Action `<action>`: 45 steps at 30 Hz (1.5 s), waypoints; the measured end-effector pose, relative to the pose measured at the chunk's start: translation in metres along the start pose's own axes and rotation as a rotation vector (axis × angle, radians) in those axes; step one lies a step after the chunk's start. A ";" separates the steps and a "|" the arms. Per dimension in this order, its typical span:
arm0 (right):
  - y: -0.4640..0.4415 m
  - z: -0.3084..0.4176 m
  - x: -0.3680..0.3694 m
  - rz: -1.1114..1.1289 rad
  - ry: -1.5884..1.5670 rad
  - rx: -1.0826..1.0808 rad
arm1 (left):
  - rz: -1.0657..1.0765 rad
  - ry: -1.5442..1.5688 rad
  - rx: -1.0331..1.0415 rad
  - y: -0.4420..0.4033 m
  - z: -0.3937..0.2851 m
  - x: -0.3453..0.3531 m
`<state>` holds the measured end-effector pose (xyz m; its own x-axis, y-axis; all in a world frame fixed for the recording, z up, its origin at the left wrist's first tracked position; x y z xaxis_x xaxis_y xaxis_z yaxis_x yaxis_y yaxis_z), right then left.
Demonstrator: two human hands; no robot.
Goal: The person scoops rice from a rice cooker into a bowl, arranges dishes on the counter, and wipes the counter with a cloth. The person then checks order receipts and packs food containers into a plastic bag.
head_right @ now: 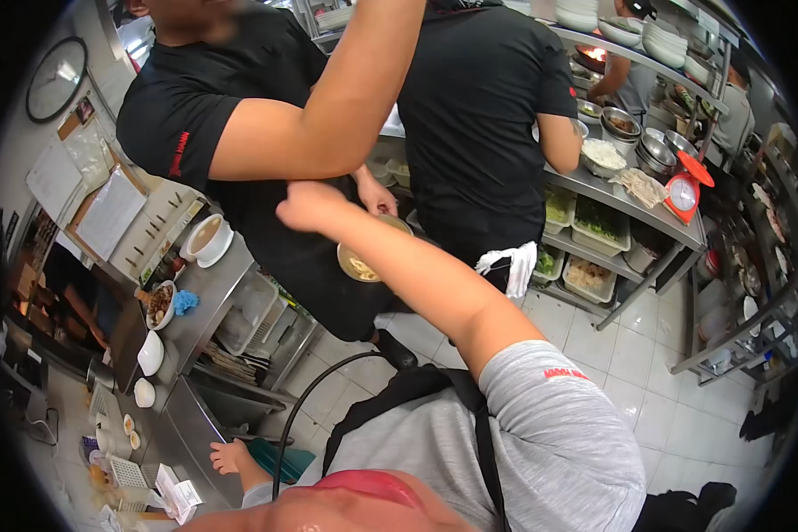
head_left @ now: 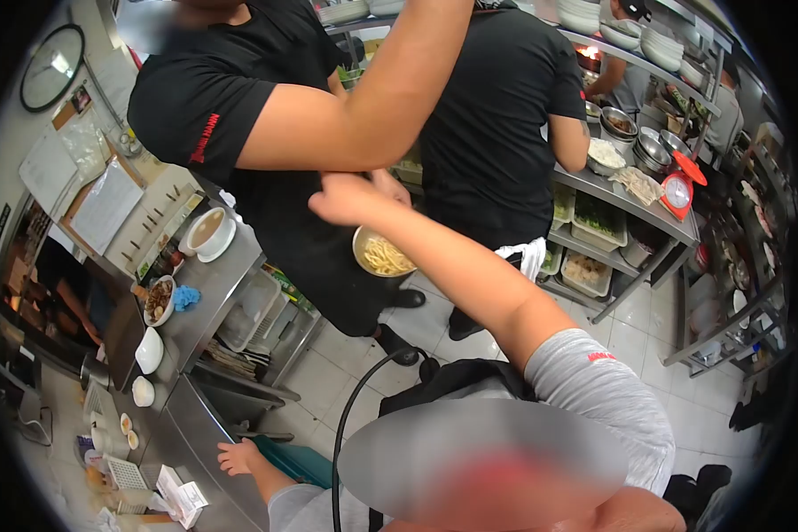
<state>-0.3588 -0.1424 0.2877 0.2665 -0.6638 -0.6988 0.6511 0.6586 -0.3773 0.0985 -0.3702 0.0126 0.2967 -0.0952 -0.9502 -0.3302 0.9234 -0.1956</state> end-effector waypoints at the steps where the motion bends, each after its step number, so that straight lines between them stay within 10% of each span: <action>1: -0.001 -0.004 -0.004 0.150 -0.046 0.087 | -0.005 -0.001 -0.002 -0.001 0.000 0.002; 11: 0.060 -0.019 0.084 0.164 -0.099 -0.249 | 0.001 -0.005 -0.014 0.001 -0.002 0.000; 13: 0.091 -0.013 0.077 0.728 -0.233 -0.046 | -0.005 0.009 -0.007 0.000 -0.001 0.002; 19: 0.128 -0.003 0.007 0.362 -0.573 -0.186 | 0.018 0.007 0.000 -0.001 -0.002 0.001; 22: 0.101 -0.060 0.009 0.242 -0.616 0.156 | 0.015 0.000 0.006 0.001 -0.004 0.004; 27: 0.049 -0.023 -0.004 -0.010 0.225 -0.068 | 0.014 0.013 0.022 0.002 -0.005 0.003; 33: 0.044 0.027 -0.049 0.177 0.384 -0.066 | 0.009 0.023 0.032 0.000 -0.002 0.006; 45: 0.078 0.108 -0.078 0.101 -0.412 -0.688 | -0.011 0.073 0.020 0.000 0.002 -0.001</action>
<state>-0.2523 -0.0779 0.3784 0.6284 -0.5783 -0.5204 0.0622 0.7041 -0.7074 0.1004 -0.3690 0.0138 0.2335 -0.1320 -0.9634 -0.3093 0.9292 -0.2023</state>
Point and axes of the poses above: each hand's wrist, its own y-axis away from the middle knuckle, its own x-axis out of the palm, z = x × y, the point moved 4 cm from there along -y, towards the middle knuckle, and after that the axes turned 1 degree about -x, right-handed, at the moved point
